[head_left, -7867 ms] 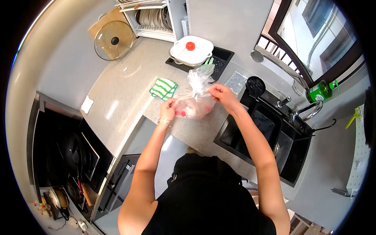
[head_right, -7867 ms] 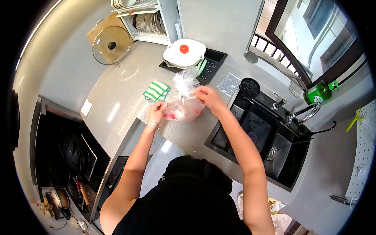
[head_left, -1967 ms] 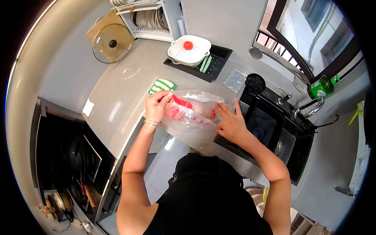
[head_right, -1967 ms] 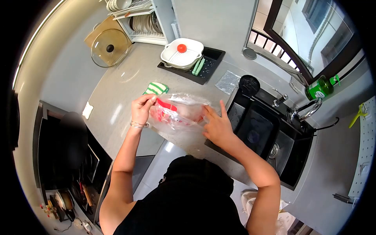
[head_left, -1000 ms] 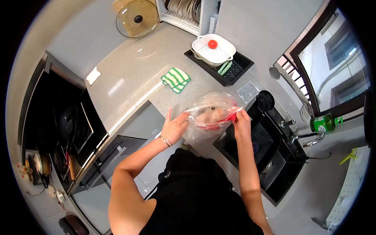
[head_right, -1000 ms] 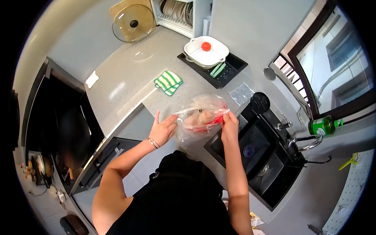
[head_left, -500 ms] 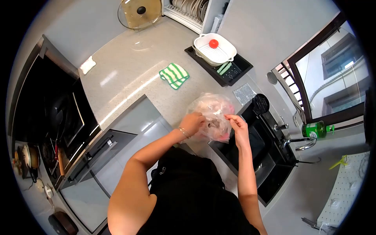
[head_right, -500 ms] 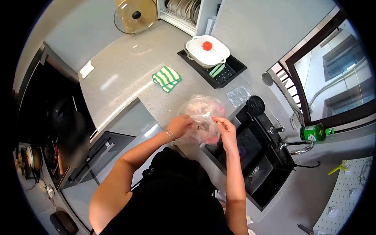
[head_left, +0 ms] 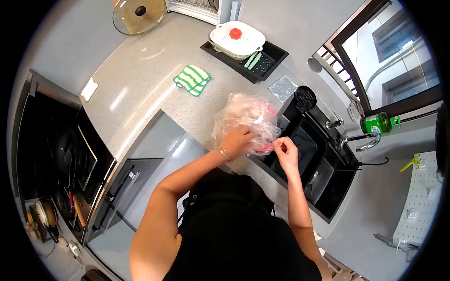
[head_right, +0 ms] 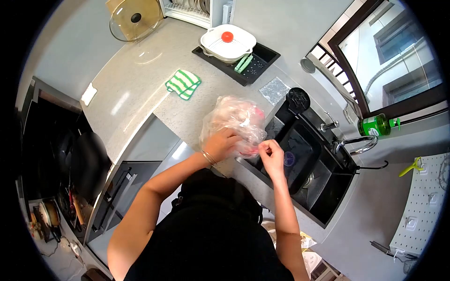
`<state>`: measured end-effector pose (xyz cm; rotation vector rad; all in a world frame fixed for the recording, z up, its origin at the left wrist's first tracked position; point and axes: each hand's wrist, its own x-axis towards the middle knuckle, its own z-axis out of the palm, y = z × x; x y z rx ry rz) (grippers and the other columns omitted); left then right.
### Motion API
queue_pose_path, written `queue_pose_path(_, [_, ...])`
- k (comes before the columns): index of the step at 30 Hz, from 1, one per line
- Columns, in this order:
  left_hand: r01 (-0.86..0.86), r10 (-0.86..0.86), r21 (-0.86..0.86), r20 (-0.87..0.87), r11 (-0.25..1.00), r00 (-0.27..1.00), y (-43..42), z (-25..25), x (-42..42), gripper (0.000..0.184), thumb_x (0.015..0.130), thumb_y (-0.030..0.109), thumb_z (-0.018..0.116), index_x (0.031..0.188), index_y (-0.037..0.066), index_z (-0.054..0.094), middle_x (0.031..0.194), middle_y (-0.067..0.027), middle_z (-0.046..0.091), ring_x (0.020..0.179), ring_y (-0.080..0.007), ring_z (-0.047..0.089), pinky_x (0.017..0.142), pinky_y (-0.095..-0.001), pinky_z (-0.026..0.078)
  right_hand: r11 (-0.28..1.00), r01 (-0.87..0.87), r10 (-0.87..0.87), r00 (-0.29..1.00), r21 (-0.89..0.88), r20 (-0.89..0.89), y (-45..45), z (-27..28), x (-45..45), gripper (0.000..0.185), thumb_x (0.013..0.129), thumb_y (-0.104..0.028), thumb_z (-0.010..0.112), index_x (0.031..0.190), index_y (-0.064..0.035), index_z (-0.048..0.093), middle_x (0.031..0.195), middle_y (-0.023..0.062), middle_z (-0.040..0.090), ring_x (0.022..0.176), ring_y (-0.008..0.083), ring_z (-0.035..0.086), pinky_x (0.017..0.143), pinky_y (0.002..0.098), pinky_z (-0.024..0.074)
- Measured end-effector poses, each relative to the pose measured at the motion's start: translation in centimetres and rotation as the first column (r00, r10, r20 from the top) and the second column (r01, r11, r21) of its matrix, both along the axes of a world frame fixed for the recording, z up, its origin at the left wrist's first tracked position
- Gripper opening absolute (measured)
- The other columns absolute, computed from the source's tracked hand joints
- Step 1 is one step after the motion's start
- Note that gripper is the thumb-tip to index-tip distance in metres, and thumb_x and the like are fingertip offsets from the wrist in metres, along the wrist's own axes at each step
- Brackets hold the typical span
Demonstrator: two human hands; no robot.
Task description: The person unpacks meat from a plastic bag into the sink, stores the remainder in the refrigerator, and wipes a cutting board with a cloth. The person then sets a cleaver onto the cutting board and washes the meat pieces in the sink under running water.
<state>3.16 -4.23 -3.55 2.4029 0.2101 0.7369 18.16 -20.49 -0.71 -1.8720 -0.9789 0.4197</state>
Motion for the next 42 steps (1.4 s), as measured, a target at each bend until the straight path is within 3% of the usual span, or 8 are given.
queue_pose_path(4, [-0.021,0.021,0.024,0.003,0.999,1.0,-1.3,0.0,2.0,0.027,0.064,0.013,0.072,0.089,0.008,0.064,0.088,-0.0077,0.054,0.083,-0.0268,0.051,0.073,-0.037,0.045,0.999,-0.022,0.035,0.917,-0.037,0.396,0.6,-0.6,-0.5,0.017,0.074,-0.008,0.068,0.088,-0.0031,0.061,0.086,0.0095,0.059,0.073,0.026,0.055,0.066,0.0326,0.0445])
queue_pose_path(7, [0.005,-0.004,0.032,-0.035,0.999,0.999,-1.0,-1.9,2.9,0.018,0.064,0.013,0.072,0.08,0.008,0.065,0.086,-0.0071,0.055,0.081,-0.0267,0.05,0.071,-0.0368,0.044,0.999,0.022,0.008,0.833,-0.047,0.554,0.8,-1.0,-0.9,0.023,0.072,-0.011,0.071,0.091,-0.0032,0.06,0.086,0.0114,0.057,0.072,0.0282,0.055,0.066,0.035,0.045])
queue_pose_path(10, [0.074,-0.079,-0.084,-0.056,0.994,0.995,0.1,-3.2,3.6,0.012,0.066,0.014,0.072,0.072,0.008,0.064,0.081,-0.0073,0.055,0.08,-0.027,0.05,0.07,-0.0374,0.044,0.969,-0.01,0.051,0.985,-0.245,0.163,0.6,-1.8,-0.4,0.025,0.071,-0.011,0.072,0.091,-0.0024,0.061,0.081,0.0113,0.055,0.068,0.0269,0.054,0.064,0.033,0.0455])
queue_pose_path(11, [0.099,-0.108,-0.141,-0.06,0.985,0.992,0.5,-3.5,3.7,0.011,0.066,0.015,0.071,0.07,0.008,0.064,0.08,-0.0076,0.056,0.079,-0.0272,0.05,0.069,-0.0377,0.044,0.977,-0.009,0.031,0.995,-0.215,0.098,0.5,-1.9,-0.2,0.022,0.071,-0.006,0.073,0.089,-0.001,0.061,0.078,0.0087,0.051,0.068,0.0193,0.052,0.065,0.0273,0.0436])
queue_pose_path(15, [0.112,-0.13,-0.185,-0.091,0.976,0.987,1.6,-3.2,4.0,0.011,0.068,0.017,0.07,0.068,0.008,0.064,0.071,-0.0079,0.056,0.076,-0.0288,0.052,0.067,-0.0389,0.044,0.999,-0.014,0.008,0.99,-0.041,-0.141,1.1,-1.5,0.3,0.022,0.072,-0.007,0.072,0.091,-0.0011,0.062,0.078,0.0074,0.052,0.069,0.0168,0.051,0.064,0.0272,0.043])
queue_pose_path(21, [0.15,-0.157,-0.051,-0.158,0.987,0.975,0.3,-1.3,3.5,0.007,0.073,0.014,0.065,0.075,0.007,0.063,0.077,-0.0101,0.055,0.079,-0.0297,0.053,0.07,-0.0387,0.044,0.994,0.021,0.017,0.94,-0.108,0.341,2.0,-1.7,-1.2,0.017,0.071,-0.014,0.071,0.079,-0.0045,0.059,0.078,0.0109,0.053,0.078,0.0295,0.053,0.069,0.0377,0.0439])
queue_pose_path(29, [0.054,0.015,0.249,-0.266,0.967,0.964,-1.1,-0.5,3.3,0.006,0.072,0.007,0.06,0.076,0.006,0.056,0.079,-0.0102,0.055,0.082,-0.029,0.052,0.073,-0.0377,0.045,0.993,0.052,-0.019,0.952,-0.101,0.305,2.7,-3.3,-1.4,0.02,0.071,-0.013,0.069,0.072,-0.0047,0.051,0.078,0.0114,0.051,0.08,0.0318,0.052,0.066,0.0407,0.0432])
queue_pose_path(42, [0.013,0.023,0.127,-0.28,0.992,0.96,-1.1,0.0,3.7,0.009,0.075,0.004,0.059,0.079,0.002,0.051,0.077,-0.0152,0.055,0.076,-0.0343,0.055,0.067,-0.0431,0.046,0.974,0.222,-0.219,0.898,0.037,0.381,5.0,-5.2,-2.6,0.017,0.069,-0.008,0.063,0.077,-0.0056,0.049,0.084,0.012,0.05,0.086,0.0336,0.052,0.069,0.0427,0.0455])
